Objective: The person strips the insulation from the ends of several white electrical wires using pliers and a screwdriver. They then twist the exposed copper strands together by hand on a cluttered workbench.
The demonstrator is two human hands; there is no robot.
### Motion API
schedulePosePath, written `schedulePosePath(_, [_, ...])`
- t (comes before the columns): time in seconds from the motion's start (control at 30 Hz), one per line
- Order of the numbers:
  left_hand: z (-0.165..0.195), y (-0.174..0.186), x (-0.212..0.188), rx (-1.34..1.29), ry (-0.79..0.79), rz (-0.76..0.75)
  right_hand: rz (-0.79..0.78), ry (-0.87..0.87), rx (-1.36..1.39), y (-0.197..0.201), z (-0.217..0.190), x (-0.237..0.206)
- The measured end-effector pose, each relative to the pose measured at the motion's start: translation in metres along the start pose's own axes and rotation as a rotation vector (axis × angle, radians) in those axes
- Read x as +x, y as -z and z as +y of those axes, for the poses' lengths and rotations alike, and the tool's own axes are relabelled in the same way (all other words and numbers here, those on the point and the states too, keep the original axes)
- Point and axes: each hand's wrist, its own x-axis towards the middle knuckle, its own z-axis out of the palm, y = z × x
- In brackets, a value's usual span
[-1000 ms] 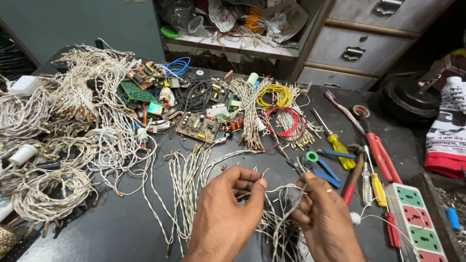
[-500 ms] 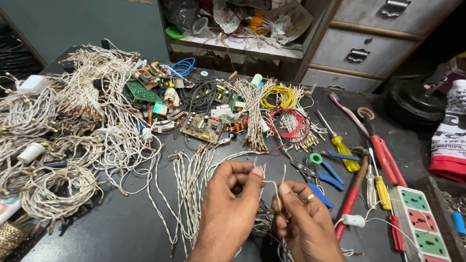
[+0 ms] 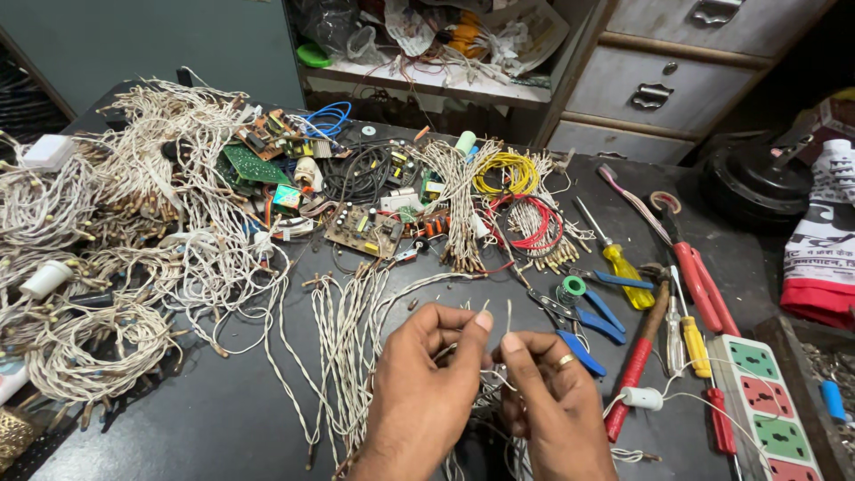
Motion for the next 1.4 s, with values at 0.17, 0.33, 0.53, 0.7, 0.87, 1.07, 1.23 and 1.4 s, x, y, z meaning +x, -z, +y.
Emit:
schedulePosePath(0.17, [-0.003, -0.003, -0.003, -0.060, -0.027, -0.016, -0.043, 0.059, 0.012, -0.001, 0.004, 0.000])
schedulePosePath(0.33, [-0.007, -0.002, 0.000, -0.093, -0.007, -0.031, -0.039, 0.078, 0.043, 0.000, 0.007, 0.001])
schedulePosePath(0.53, [-0.021, -0.005, 0.006, -0.217, -0.038, -0.089, 0.004, 0.062, -0.002, -0.002, 0.005, -0.003])
schedulePosePath(0.7, [-0.029, -0.006, 0.010, -0.288, 0.031, -0.158, -0.021, 0.072, 0.009, -0.002, 0.002, -0.003])
schedulePosePath(0.87, [-0.028, -0.004, 0.011, -0.319, 0.082, -0.225, -0.029, 0.056, -0.012, 0.002, 0.003, -0.002])
schedulePosePath(1.07, [-0.022, -0.005, 0.010, -0.182, 0.104, -0.129, 0.101, 0.297, -0.469, 0.031, -0.024, 0.020])
schedulePosePath(1.23, [-0.017, -0.004, 0.012, -0.344, 0.095, -0.162, 0.301, 0.463, -1.185, 0.072, -0.057, 0.036])
schedulePosePath(1.4, [-0.015, -0.001, 0.010, -0.260, 0.093, -0.131, 0.154, 0.274, -1.281, 0.085, -0.067, 0.045])
